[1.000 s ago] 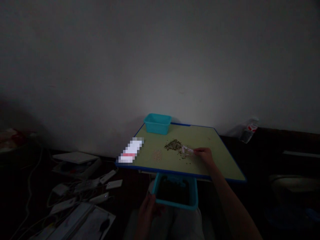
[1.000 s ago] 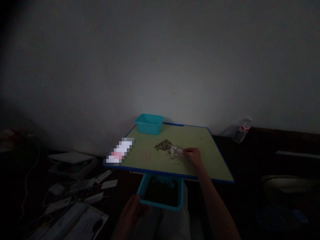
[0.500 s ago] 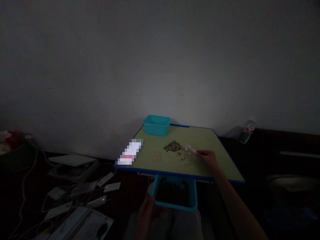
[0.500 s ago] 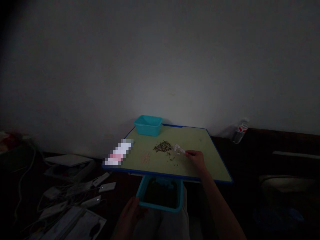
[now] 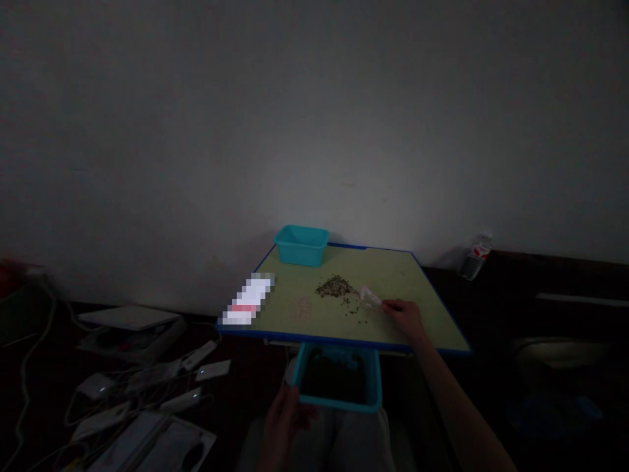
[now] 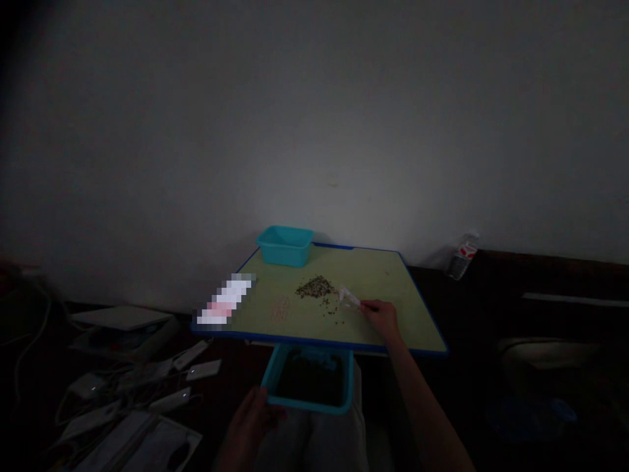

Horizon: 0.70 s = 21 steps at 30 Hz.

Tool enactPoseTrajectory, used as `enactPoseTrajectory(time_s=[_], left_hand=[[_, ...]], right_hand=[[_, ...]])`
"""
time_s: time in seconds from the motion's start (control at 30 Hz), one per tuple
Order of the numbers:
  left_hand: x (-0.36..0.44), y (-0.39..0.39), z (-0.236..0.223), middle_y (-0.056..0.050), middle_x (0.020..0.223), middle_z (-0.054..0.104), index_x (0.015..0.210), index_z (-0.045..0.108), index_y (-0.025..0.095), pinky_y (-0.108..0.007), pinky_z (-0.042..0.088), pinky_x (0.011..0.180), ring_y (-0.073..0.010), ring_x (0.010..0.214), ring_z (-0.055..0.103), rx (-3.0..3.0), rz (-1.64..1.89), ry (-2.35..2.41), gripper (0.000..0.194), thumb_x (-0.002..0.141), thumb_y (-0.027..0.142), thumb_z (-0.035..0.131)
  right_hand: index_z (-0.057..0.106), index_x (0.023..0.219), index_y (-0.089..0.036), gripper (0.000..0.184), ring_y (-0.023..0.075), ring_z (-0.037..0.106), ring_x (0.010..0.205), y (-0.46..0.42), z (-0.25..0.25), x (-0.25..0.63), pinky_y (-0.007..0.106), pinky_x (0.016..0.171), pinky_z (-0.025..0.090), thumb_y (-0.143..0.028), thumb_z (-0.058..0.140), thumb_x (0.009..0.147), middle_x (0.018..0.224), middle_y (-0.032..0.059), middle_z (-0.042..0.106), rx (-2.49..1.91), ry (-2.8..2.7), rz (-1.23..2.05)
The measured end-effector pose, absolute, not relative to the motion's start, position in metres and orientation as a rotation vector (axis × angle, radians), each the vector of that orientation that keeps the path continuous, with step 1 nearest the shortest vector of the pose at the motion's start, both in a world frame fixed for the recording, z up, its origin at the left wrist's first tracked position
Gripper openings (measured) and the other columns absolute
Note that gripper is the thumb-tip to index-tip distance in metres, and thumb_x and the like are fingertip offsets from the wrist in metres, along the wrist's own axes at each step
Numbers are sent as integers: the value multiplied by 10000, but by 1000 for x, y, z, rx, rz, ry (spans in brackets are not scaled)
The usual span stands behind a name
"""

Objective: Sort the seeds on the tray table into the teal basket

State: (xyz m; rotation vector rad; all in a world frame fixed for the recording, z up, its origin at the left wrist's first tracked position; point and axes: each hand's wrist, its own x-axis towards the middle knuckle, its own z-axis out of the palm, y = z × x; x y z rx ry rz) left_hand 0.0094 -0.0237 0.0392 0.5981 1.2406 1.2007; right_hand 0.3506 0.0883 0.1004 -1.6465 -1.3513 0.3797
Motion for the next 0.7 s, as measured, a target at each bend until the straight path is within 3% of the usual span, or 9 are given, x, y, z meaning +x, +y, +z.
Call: enactPoseTrajectory(time_s=[0.33,0.53,0.7], left_hand=[[6,-24,35,-64,585,748,849,624,179,-307,476,513,-239,554,677,568,1203,1211,556,592,647,781],[5,-24,46,-47,564,732,733,629,198,-299,477,509,-234,552,677,611,1170,1180,522,560,664,788],[6,-25,48,-46,582,740,790,651,192,-301,478,507,-234,550,678,595,1180,1180,545,548,658,800]], right_hand=[[810,821,-206,253,294,732,821,88,101,350,406,804,561,-385,705,676,858,91,784,-1626,-1326,433],[808,830,-200,272,289,730,816,87,99,351,404,800,559,-401,708,676,855,90,785,-1583,-1357,472],[808,824,-215,254,283,731,804,86,101,350,400,799,560,-394,706,676,843,79,786,-1593,-1355,466]])
